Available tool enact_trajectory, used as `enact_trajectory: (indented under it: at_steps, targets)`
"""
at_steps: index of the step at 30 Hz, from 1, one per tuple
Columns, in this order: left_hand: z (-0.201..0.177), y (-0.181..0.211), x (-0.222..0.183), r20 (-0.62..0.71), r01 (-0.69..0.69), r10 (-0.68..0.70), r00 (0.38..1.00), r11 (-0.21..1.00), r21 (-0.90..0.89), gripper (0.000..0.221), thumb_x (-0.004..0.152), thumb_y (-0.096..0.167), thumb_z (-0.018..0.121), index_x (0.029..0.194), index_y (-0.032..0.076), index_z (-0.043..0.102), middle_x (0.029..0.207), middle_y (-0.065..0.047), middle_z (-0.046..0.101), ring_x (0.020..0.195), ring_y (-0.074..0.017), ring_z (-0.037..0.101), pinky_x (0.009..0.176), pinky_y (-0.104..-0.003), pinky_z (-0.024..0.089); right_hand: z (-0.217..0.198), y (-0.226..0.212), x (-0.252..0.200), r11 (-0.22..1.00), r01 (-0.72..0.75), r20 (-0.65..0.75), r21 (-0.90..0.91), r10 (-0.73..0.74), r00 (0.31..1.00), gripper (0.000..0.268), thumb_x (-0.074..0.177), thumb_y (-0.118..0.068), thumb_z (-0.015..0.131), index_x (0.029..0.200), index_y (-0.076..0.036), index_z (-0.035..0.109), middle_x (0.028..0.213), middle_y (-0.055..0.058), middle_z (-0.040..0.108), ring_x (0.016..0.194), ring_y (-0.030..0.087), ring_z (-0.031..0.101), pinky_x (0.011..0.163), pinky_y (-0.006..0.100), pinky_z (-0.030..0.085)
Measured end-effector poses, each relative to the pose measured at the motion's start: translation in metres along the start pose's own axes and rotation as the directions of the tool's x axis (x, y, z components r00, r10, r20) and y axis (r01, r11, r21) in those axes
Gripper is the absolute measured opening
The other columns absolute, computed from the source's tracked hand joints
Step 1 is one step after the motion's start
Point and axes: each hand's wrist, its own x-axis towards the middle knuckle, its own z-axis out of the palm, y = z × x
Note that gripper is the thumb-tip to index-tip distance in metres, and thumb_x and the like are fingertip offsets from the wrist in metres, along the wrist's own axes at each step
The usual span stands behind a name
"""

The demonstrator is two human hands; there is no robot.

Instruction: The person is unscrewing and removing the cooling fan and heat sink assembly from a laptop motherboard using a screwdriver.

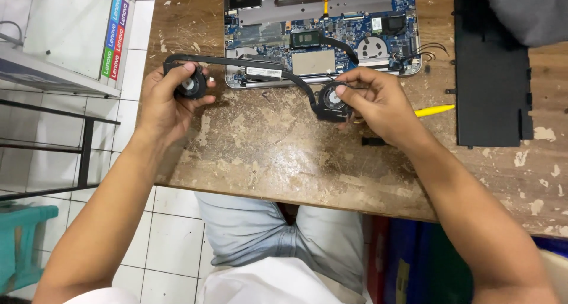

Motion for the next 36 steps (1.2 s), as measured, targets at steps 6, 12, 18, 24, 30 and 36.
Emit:
enact_trajectory:
  at_steps: [6, 12, 18, 24, 30, 36]
  targets:
    - [-0.002, -0.003, -0.001, 0.000, -0.005, 0.005, 1.000, 1.000, -0.014, 0.017, 0.087, 0.011, 0.072, 0.097, -0.001, 0.067, 0.089, -0.017, 0.072, 0.082, -0.0285, 0.078, 0.069, -0.039, 0.072, 0.001, 0.001, 0.002, 1.000, -0.004, 0.054, -0.024, 0.006, 0.999, 0.034, 0.088, 0.005, 0.075, 0.118, 0.010, 0.060, 0.092, 0.015, 0.066, 0.070, 0.017, 0.069, 0.051, 0.030, 0.065]
    - [-0.002, -0.008, -0.004, -0.001, 0.005, -0.005, 1.000, 0.999, -0.036, 0.016, 0.087, 0.011, 0.072, 0.098, -0.001, 0.068, 0.090, -0.017, 0.072, 0.084, -0.0287, 0.078, 0.072, -0.039, 0.072, 0.006, 0.001, 0.000, 1.000, 0.012, 0.034, 0.017, -0.012, 0.999, 0.041, 0.084, 0.004, 0.079, 0.117, 0.002, 0.055, 0.082, 0.012, 0.068, 0.053, 0.011, 0.064, 0.043, 0.020, 0.057]
    - [-0.003, -0.009, -0.005, 0.039, 0.025, -0.024, 0.999, 0.999, -0.021, 0.019, 0.086, 0.010, 0.072, 0.101, -0.001, 0.066, 0.090, -0.017, 0.072, 0.079, -0.0274, 0.077, 0.069, -0.038, 0.071, 0.002, 0.012, 0.007, 1.000, 0.005, -0.004, 0.013, -0.005, 1.000, 0.042, 0.082, 0.006, 0.081, 0.116, -0.002, 0.057, 0.087, 0.013, 0.070, 0.055, 0.010, 0.063, 0.043, 0.019, 0.053]
    - [-0.002, -0.017, -0.011, 0.061, -0.046, 0.043, 0.997, 0.998, 0.041, 0.022, 0.082, -0.002, 0.073, 0.102, -0.004, 0.063, 0.090, -0.018, 0.071, 0.080, -0.0277, 0.077, 0.073, -0.036, 0.071, -0.002, 0.016, 0.007, 0.999, -0.037, -0.023, -0.035, 0.036, 0.999, 0.043, 0.079, 0.004, 0.083, 0.115, -0.003, 0.060, 0.097, 0.011, 0.072, 0.063, 0.011, 0.066, 0.045, 0.020, 0.057]
    - [-0.003, -0.024, -0.013, 0.105, -0.074, 0.069, 0.992, 0.996, 0.046, 0.030, 0.080, -0.003, 0.073, 0.108, -0.005, 0.060, 0.087, -0.025, 0.069, 0.076, -0.0307, 0.077, 0.068, -0.037, 0.069, 0.000, 0.009, 0.007, 0.994, -0.032, -0.055, -0.109, 0.026, 0.998, 0.039, 0.080, 0.002, 0.081, 0.114, -0.004, 0.063, 0.098, 0.010, 0.071, 0.077, 0.010, 0.065, 0.063, 0.021, 0.059]
    - [0.000, -0.027, -0.011, 0.104, -0.142, 0.130, 0.986, 0.983, 0.119, 0.027, 0.082, 0.002, 0.078, 0.103, -0.004, 0.062, 0.082, -0.024, 0.069, 0.071, -0.0258, 0.075, 0.062, -0.033, 0.067, -0.002, 0.013, 0.003, 0.986, -0.033, -0.078, -0.164, 0.021, 0.997, 0.036, 0.079, 0.002, 0.078, 0.112, -0.003, 0.065, 0.099, 0.012, 0.071, 0.083, 0.013, 0.064, 0.071, 0.025, 0.060]
